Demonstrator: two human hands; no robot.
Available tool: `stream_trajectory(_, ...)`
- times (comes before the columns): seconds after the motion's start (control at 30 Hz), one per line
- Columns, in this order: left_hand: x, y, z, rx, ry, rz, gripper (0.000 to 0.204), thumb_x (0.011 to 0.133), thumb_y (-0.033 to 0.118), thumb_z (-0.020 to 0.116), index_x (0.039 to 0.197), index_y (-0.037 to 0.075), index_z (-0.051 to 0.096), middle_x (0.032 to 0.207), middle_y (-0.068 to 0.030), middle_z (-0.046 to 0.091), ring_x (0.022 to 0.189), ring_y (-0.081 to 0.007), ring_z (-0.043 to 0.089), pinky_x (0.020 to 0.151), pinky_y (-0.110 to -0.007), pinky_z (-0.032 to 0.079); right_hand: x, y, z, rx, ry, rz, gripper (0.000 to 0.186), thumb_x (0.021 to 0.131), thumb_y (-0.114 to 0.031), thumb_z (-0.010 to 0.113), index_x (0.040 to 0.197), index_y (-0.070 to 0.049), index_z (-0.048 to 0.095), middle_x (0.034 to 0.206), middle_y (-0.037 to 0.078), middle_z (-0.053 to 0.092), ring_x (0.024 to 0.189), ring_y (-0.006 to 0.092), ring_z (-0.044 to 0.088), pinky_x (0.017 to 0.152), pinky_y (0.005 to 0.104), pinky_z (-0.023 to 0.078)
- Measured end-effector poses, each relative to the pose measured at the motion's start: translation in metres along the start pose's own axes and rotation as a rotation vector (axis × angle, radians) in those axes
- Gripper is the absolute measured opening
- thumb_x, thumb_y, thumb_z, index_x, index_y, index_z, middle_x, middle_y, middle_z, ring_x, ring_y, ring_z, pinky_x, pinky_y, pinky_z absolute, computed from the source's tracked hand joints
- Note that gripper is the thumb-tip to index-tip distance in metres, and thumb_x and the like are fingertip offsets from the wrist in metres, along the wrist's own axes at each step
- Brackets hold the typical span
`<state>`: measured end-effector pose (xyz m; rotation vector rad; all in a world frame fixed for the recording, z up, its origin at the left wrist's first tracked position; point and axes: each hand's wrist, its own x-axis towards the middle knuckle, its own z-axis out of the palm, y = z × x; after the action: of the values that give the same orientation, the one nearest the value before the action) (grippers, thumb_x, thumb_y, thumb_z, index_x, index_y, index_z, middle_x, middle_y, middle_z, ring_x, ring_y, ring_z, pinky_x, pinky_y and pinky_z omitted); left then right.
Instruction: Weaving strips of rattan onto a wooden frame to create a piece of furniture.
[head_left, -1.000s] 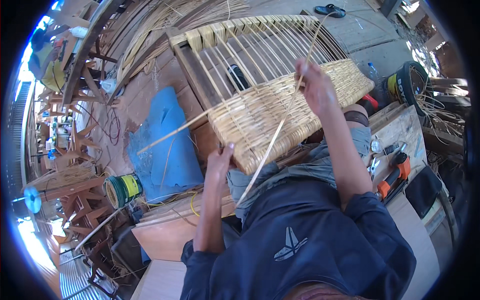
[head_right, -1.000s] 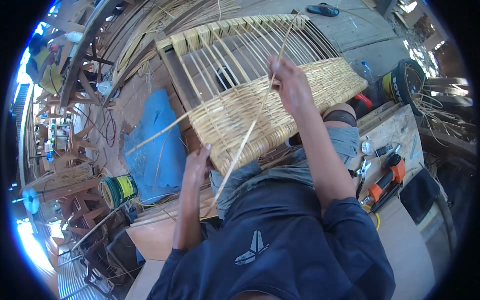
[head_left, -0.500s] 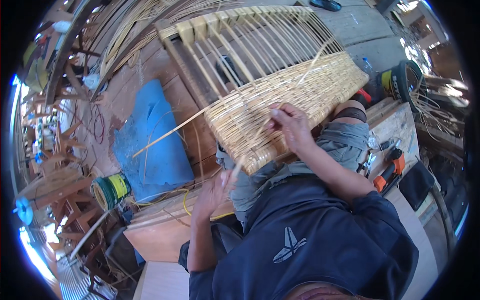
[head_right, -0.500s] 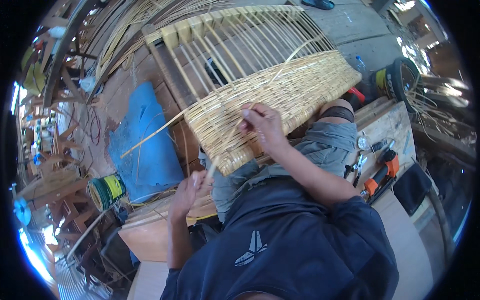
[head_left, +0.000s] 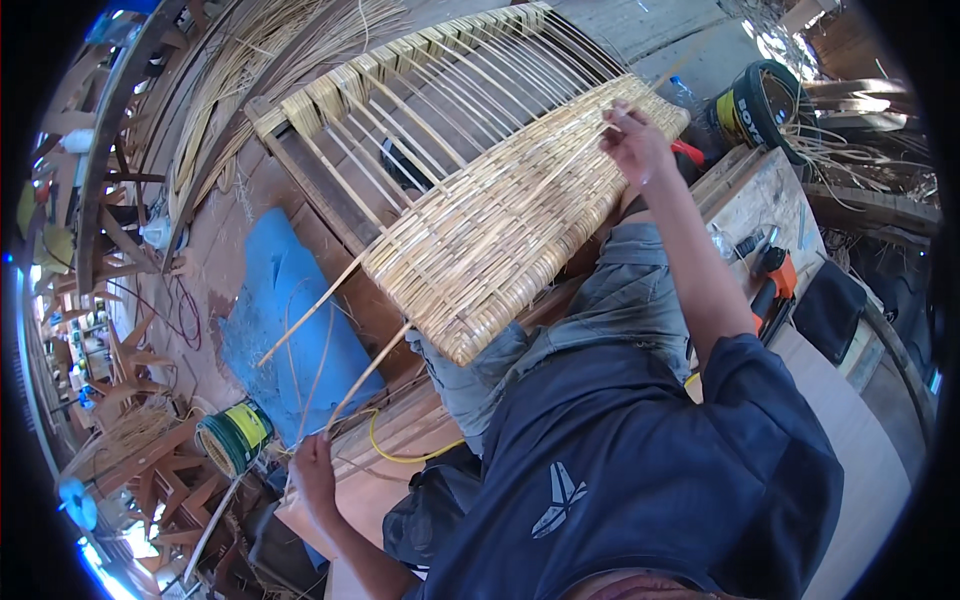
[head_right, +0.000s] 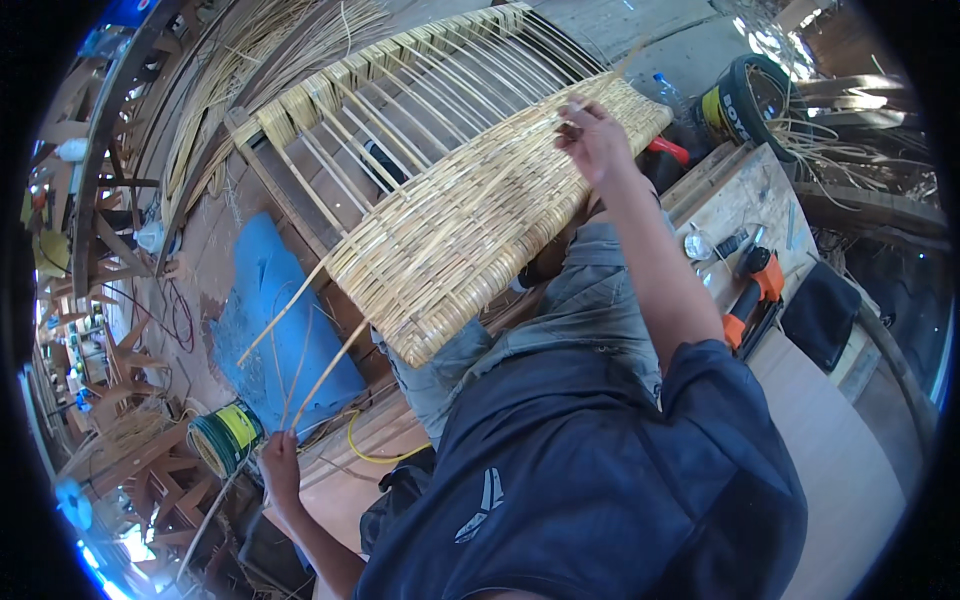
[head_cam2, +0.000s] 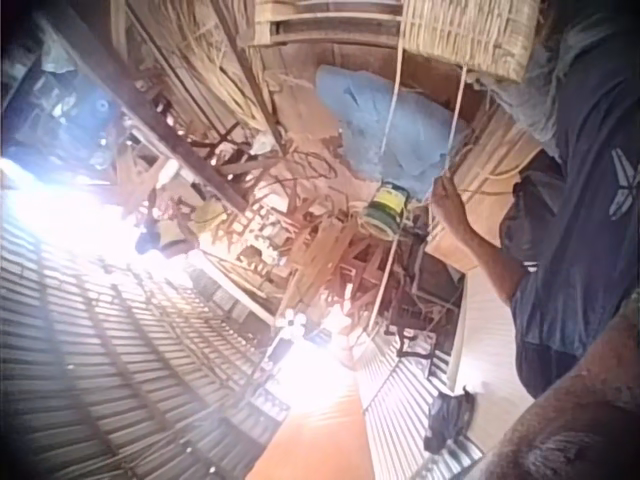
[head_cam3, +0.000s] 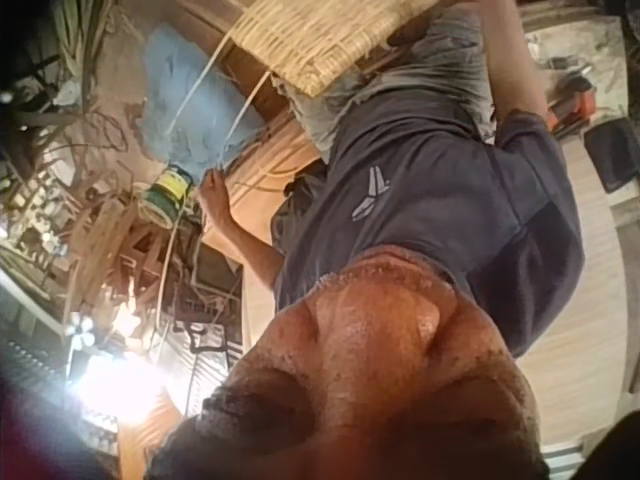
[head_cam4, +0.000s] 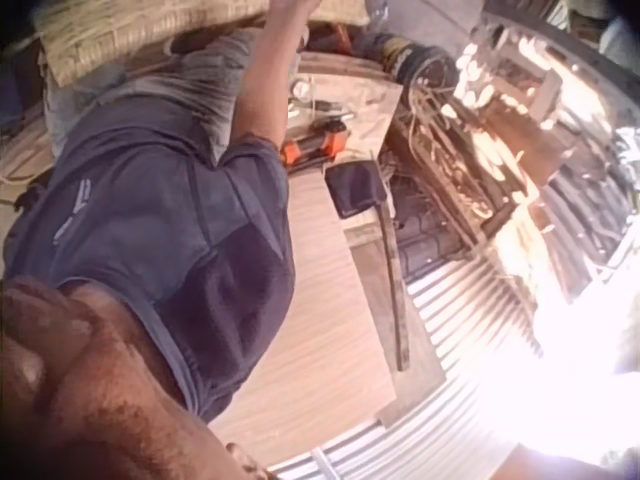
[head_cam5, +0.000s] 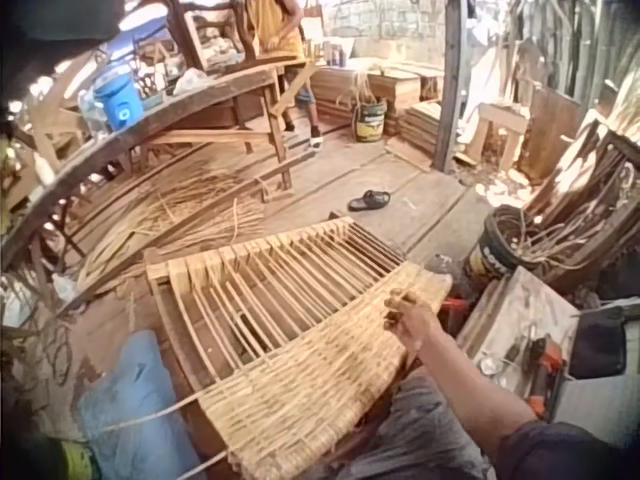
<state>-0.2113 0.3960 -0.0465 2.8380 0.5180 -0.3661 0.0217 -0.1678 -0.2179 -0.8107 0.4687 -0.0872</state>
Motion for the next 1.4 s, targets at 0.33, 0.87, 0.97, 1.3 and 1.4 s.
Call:
stream_trajectory(0.33,0.041,-0.021,-0.015,0.475,0.388,0.101,0.04,0.081,0.019,0.064,0.114,-0.003,0.056,0.12,-0.022,0.054,0.112,-0.0377,0.051,0.095,-0.043,0.04,-0.063,0.057,0.023,-0.065,0.044,0.16,0.01,0.09,-0.005,0.054,0.1,-0.003,0.056,0.082,0.005,0.058,0.068,0.0154,0.058,0.06,0.0292,0.051)
stream_trajectory(0.87,0.059,0.253,0.112,-0.202,-0.022,0.437,0.023,0.087,0.029,0.056,0.091,0.008,0.064,0.085,-0.0123,0.064,0.078,-0.0314,0.061,0.067,-0.04,0.048,-0.092,0.054,0.037,-0.227,-0.186,0.141,0.017,0.087,-0.007,0.059,0.104,-0.004,0.057,0.083,0.004,0.061,0.071,0.0143,0.062,0.059,0.0253,0.051)
stream_trajectory(0.97,0.05,0.251,0.11,-0.27,-0.02,0.395,0.022,0.087,0.028,0.057,0.09,0.008,0.065,0.083,-0.0132,0.064,0.076,-0.0317,0.062,0.066,-0.04,0.048,-0.108,0.079,0.063,-0.35,-0.207,0.116,0.018,0.087,-0.007,0.059,0.105,-0.004,0.057,0.081,0.004,0.061,0.068,0.0131,0.062,0.059,0.0244,0.051)
stream_trajectory(1.3,0.061,0.238,0.132,-0.565,-0.051,0.282,0.018,0.087,0.021,0.061,0.086,0.003,0.064,0.059,-0.0017,0.051,0.053,-0.0083,0.046,0.051,-0.026,0.039,-0.129,0.119,0.093,-0.699,-0.362,-0.171,0.012,0.089,-0.008,0.058,0.096,0.001,0.063,0.077,0.003,0.062,0.065,0.0087,0.058,0.059,0.0228,0.049)
stream_trajectory(1.4,0.058,0.233,0.127,-0.688,-0.182,0.248,0.018,0.089,0.016,0.058,0.083,0.0,0.06,0.06,-0.0013,0.045,0.057,-0.0065,0.039,0.052,-0.025,0.037,-0.136,0.122,0.099,-0.66,-0.328,-0.165,0.015,0.089,-0.009,0.058,0.096,0.002,0.065,0.075,0.003,0.062,0.066,0.0082,0.057,0.06,0.0227,0.048)
